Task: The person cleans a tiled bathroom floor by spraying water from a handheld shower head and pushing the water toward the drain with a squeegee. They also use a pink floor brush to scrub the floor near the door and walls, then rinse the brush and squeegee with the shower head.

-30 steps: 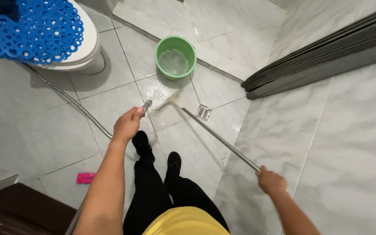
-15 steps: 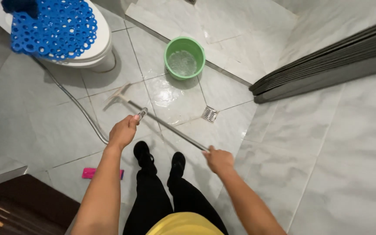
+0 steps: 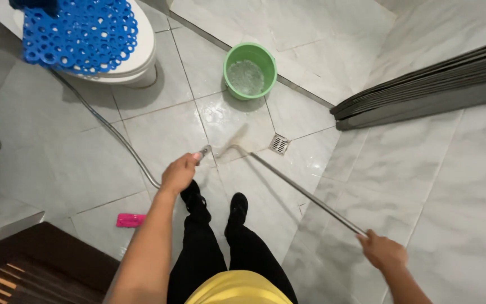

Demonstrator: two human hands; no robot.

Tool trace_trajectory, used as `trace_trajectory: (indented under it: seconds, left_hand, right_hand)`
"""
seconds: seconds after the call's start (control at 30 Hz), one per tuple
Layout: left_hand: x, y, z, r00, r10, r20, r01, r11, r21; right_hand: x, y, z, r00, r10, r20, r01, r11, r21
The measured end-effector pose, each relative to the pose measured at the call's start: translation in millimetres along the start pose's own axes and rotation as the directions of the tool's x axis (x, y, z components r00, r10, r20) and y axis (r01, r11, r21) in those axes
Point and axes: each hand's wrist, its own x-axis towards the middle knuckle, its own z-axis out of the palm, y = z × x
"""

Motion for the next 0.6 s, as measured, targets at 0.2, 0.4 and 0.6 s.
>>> trace_trajectory:
  seconds: [0.2, 0.4, 0.6]
  left_hand:
    - [-9, 7, -27, 0.996, -0.088, 0.031, 0.091, 0.986, -0.137]
    - [-1, -16, -58, 0.997, -0.067, -0.048, 0.051, 0.959, -0.278]
    - [6, -27, -67, 0.996, -0.077, -0.055, 0.061, 0.965, -0.254]
  right_hand:
    - [-56, -41, -40, 0.994, 0.015, -0.110, -0.024, 0.996, -0.083]
    - [-32, -193, -69, 0.941, -0.201, -0.270, 0.220, 0.975, 0.038]
    - [-32, -257, -130, 0.926, -0.297, -0.233, 0.310, 0.950, 0.023]
